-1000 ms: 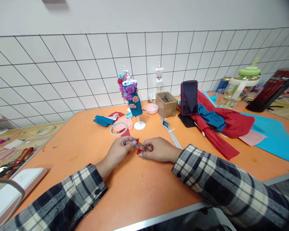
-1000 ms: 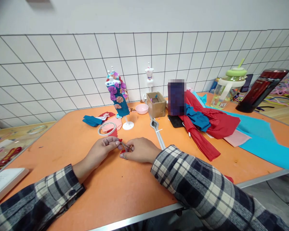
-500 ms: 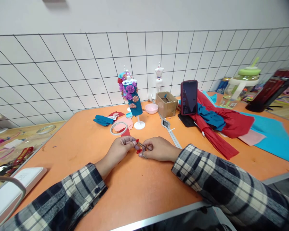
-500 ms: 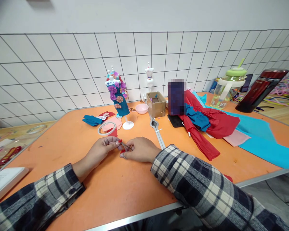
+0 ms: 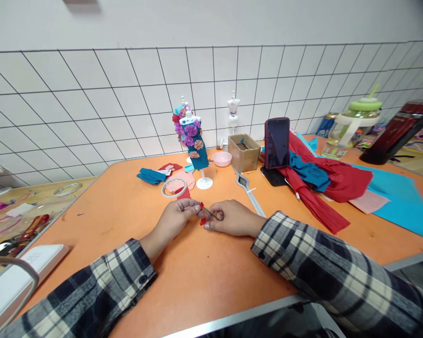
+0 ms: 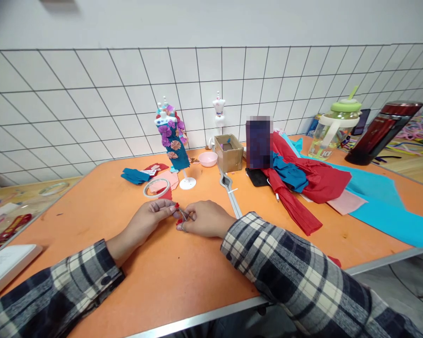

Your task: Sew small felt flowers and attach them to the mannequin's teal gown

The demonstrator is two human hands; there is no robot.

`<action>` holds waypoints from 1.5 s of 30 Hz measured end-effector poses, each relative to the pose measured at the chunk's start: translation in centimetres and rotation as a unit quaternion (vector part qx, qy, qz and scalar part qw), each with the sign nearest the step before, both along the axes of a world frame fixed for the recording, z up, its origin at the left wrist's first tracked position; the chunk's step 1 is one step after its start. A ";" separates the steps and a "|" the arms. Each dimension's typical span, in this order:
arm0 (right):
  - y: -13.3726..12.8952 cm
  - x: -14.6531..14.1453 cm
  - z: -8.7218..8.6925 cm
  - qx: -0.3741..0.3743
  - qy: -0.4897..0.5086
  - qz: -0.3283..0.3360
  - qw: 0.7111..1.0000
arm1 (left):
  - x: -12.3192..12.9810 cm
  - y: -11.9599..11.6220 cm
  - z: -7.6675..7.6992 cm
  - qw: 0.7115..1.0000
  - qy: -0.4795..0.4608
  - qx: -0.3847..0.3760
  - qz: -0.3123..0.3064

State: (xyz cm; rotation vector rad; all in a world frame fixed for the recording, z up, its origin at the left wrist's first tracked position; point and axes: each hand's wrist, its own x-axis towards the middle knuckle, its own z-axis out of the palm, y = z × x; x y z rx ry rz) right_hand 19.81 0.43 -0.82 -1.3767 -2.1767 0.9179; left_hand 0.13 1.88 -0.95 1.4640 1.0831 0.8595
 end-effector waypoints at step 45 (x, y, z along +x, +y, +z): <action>5.2 2.9 0.5 -0.070 -0.006 -0.111 0.991 | -0.3 0.4 -0.7 0.984 -0.132 0.007 0.116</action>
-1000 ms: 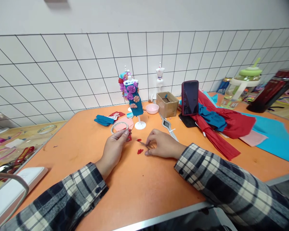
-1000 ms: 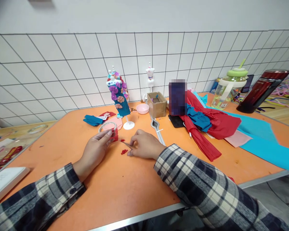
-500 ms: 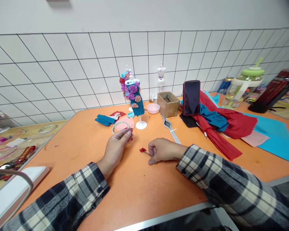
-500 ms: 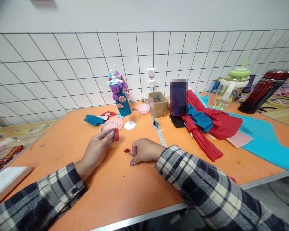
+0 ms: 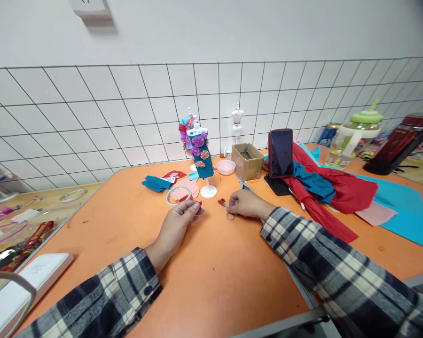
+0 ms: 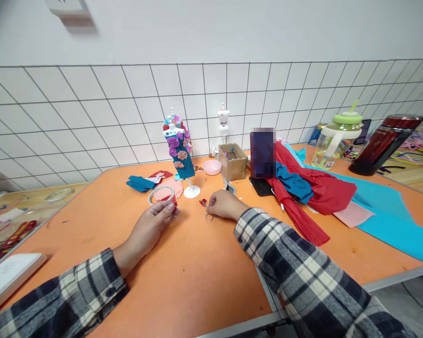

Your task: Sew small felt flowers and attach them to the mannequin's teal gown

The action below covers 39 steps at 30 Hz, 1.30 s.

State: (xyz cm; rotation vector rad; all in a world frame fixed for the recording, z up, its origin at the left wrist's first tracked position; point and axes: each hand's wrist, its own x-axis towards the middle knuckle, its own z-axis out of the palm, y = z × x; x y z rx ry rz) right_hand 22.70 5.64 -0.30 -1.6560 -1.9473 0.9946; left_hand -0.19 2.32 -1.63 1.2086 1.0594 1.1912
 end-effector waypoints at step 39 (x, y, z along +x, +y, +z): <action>-4.9 -4.8 -0.7 -0.075 0.368 0.021 0.927 | 0.7 -0.9 0.7 0.991 0.111 0.067 -0.013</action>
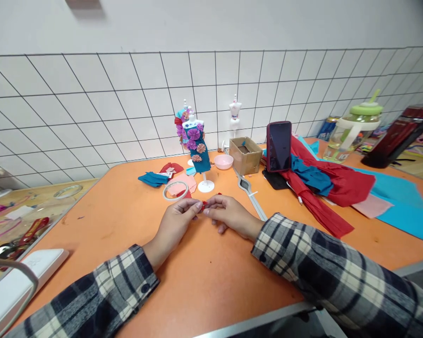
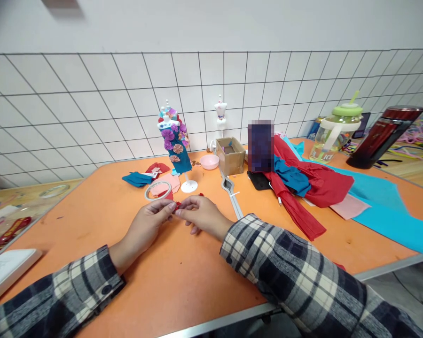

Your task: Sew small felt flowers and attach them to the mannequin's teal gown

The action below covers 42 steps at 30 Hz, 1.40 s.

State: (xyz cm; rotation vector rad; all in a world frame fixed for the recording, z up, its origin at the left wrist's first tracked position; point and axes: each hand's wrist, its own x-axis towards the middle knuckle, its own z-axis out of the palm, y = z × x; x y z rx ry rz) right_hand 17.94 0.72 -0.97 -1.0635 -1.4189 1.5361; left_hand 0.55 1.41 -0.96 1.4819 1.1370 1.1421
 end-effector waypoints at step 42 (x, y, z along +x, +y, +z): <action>1.0 1.7 0.3 0.141 -0.338 0.070 0.928 | -0.2 0.1 -0.3 0.963 0.256 0.047 -0.077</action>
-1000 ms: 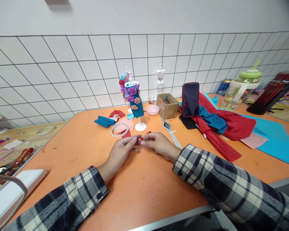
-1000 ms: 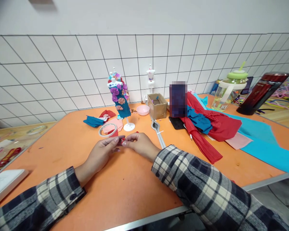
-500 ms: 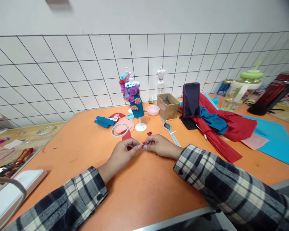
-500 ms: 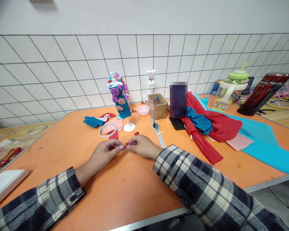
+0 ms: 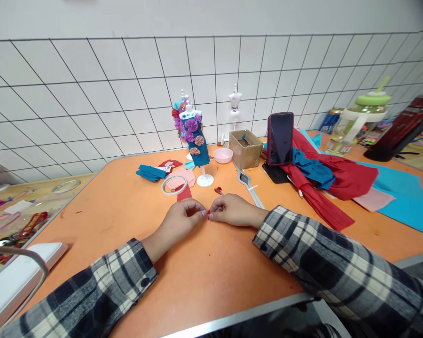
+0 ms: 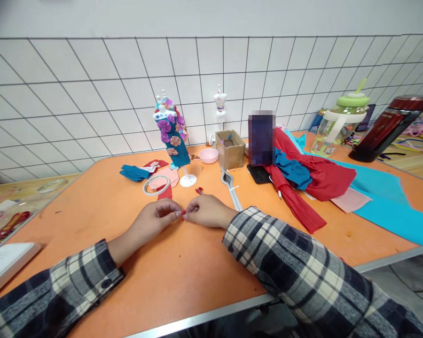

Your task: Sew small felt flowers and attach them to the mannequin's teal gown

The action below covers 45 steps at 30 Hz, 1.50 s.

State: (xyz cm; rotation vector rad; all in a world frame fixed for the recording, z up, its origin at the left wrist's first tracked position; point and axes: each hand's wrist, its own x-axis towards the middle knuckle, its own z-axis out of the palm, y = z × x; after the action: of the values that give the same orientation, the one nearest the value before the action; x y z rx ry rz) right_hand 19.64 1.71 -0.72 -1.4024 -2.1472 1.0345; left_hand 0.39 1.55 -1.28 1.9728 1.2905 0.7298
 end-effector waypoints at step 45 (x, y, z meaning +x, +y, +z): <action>-0.1 -0.5 -0.5 0.061 -0.095 -0.044 0.993 | 0.3 -0.9 0.6 0.970 0.187 0.156 -0.008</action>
State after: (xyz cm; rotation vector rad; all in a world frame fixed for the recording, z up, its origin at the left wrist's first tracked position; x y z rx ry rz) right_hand 19.14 1.57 -1.21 -1.5757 -2.2160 0.7512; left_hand 0.73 0.68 -0.66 2.4628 1.4410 0.5983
